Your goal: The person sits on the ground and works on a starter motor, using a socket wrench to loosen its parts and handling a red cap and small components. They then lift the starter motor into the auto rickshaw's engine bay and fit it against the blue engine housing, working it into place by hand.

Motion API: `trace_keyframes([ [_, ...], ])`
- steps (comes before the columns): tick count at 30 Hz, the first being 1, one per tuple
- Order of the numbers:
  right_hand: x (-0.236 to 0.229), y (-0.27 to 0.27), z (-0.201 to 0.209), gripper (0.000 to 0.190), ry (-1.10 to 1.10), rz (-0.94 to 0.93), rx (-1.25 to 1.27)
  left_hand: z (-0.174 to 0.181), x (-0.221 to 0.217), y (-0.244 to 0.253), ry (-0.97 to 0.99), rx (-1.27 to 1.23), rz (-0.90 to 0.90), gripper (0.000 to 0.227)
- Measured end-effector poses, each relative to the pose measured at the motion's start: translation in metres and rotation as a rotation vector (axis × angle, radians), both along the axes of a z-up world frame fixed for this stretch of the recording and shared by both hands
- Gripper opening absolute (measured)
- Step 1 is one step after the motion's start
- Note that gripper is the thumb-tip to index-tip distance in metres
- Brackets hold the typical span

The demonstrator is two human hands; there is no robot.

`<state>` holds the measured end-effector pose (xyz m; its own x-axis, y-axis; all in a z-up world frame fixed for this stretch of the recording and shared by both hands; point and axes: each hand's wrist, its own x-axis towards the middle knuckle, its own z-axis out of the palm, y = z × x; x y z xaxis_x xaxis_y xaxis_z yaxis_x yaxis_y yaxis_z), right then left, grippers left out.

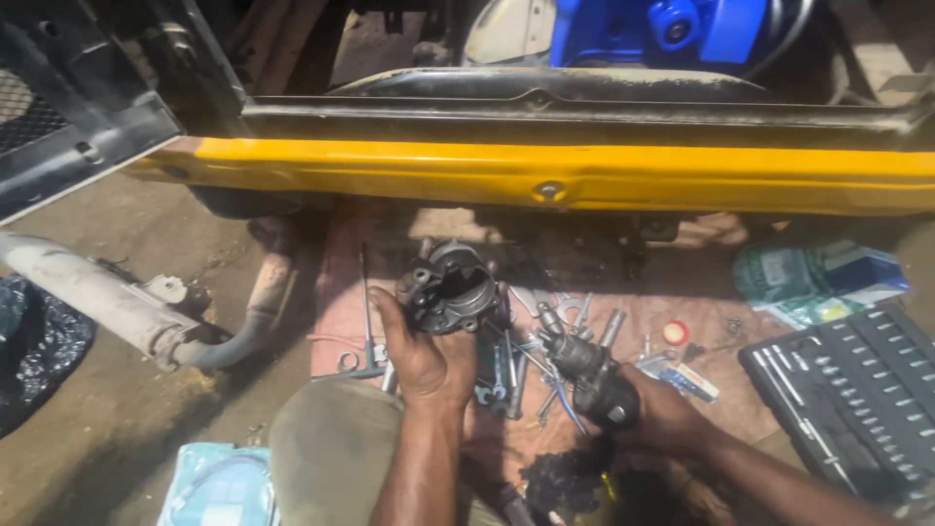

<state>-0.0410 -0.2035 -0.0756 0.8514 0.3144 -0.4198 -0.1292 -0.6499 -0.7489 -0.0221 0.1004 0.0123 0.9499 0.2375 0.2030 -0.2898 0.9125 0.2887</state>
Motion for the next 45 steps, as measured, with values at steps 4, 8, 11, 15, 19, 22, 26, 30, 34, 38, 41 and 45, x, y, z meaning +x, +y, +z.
trace_keyframes([
  [4, -0.03, 0.015, 0.067, 0.071, -0.037, 0.051, -0.013, -0.001, 0.006, 0.008, 0.172, -0.066, 0.028, 0.062],
  [8, -0.051, 0.027, 0.109, 0.072, -0.073, 0.042, 0.058, 0.016, 0.005, 0.004, 0.21, -0.229, 0.079, 0.058],
  [11, -0.059, 0.015, 0.096, 0.071, -0.251, 0.075, 0.132, 0.006, 0.004, -0.002, 0.162, -0.346, -0.056, 0.071],
  [15, -0.055, 0.056, 0.169, 0.068, -0.029, -0.106, -0.242, 0.005, -0.007, -0.012, 0.076, -0.39, -0.167, 0.086],
  [19, -0.049, 0.062, 0.179, 0.077, -0.152, -0.166, -0.313, 0.002, -0.013, -0.024, -0.018, -0.193, -0.224, 0.105],
  [22, -0.046, 0.046, 0.147, 0.081, -0.367, -0.119, -0.291, 0.012, -0.017, -0.033, -0.047, -0.12, -0.275, 0.11],
  [26, -0.04, 0.076, 0.176, 0.082, -0.369, -0.169, -0.324, -0.009, -0.01, -0.049, 0.211, -0.229, -0.312, 0.106],
  [30, -0.038, 0.076, 0.16, 0.079, -0.534, -0.096, -0.312, -0.001, -0.005, -0.064, 0.375, 0.051, -0.116, 0.094],
  [34, -0.035, 0.082, 0.158, 0.079, -0.691, 0.002, -0.362, 0.002, -0.008, -0.067, 0.479, 0.102, -0.103, 0.085],
  [38, -0.031, 0.087, 0.162, 0.08, -0.723, 0.043, -0.416, -0.003, -0.005, -0.063, 0.506, 0.026, -0.186, 0.081],
  [41, -0.028, 0.093, 0.178, 0.076, -0.667, 0.065, -0.501, -0.008, -0.002, -0.062, 0.544, 0.131, -0.191, 0.078],
  [45, -0.024, 0.088, 0.176, 0.08, -0.727, 0.055, -0.406, -0.009, 0.005, -0.061, 0.475, 0.102, -0.237, 0.074],
])
